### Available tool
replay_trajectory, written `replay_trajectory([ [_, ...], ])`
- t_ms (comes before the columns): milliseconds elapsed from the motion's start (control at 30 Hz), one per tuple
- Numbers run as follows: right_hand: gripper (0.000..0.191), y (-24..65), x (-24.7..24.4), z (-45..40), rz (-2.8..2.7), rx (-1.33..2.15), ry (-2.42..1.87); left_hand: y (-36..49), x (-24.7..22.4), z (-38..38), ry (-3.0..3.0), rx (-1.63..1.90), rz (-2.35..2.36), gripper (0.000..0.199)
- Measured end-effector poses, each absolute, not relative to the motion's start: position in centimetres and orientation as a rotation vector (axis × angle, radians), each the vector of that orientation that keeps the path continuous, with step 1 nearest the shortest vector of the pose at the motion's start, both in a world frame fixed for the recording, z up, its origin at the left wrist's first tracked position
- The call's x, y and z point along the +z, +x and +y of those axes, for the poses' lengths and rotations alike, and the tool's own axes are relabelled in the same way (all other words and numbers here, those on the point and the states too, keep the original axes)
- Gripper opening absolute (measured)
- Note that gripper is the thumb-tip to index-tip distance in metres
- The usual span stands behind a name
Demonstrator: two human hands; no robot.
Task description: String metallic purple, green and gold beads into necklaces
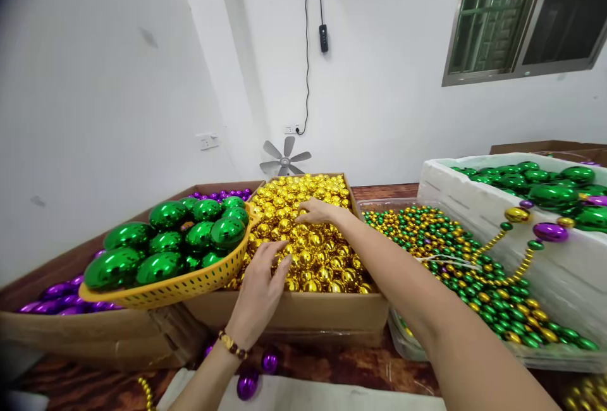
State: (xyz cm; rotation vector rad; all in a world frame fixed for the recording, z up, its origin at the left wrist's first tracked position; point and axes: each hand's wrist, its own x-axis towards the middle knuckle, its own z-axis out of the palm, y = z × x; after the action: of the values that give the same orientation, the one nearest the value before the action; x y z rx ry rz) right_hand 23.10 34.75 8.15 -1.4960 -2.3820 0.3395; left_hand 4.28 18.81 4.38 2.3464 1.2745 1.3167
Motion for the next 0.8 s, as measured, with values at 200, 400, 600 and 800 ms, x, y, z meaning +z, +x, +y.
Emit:
replay_trajectory([
  [200, 0.035, 23.9, 7.9, 32.0, -2.315, 0.424, -1.347, 4.1, 4.4, 19.2, 2.368, 1.185, 1.308, 0.029],
  [400, 0.036, 24.0, 7.8, 29.4, -2.176, 0.489, -1.269, 6.3, 5.0, 19.0, 2.582, 0.831, 1.558, 0.063],
  [600, 0.035, 24.6, 7.1, 28.1, -2.057, 0.573, -1.258, 9.1, 6.3, 19.2, 2.702, 0.535, 1.734, 0.061],
  [800, 0.029, 26.4, 6.6, 27.8, -1.965, 0.705, -1.227, 9.3, 6.0, 20.7, 2.619, 0.458, 1.511, 0.064],
])
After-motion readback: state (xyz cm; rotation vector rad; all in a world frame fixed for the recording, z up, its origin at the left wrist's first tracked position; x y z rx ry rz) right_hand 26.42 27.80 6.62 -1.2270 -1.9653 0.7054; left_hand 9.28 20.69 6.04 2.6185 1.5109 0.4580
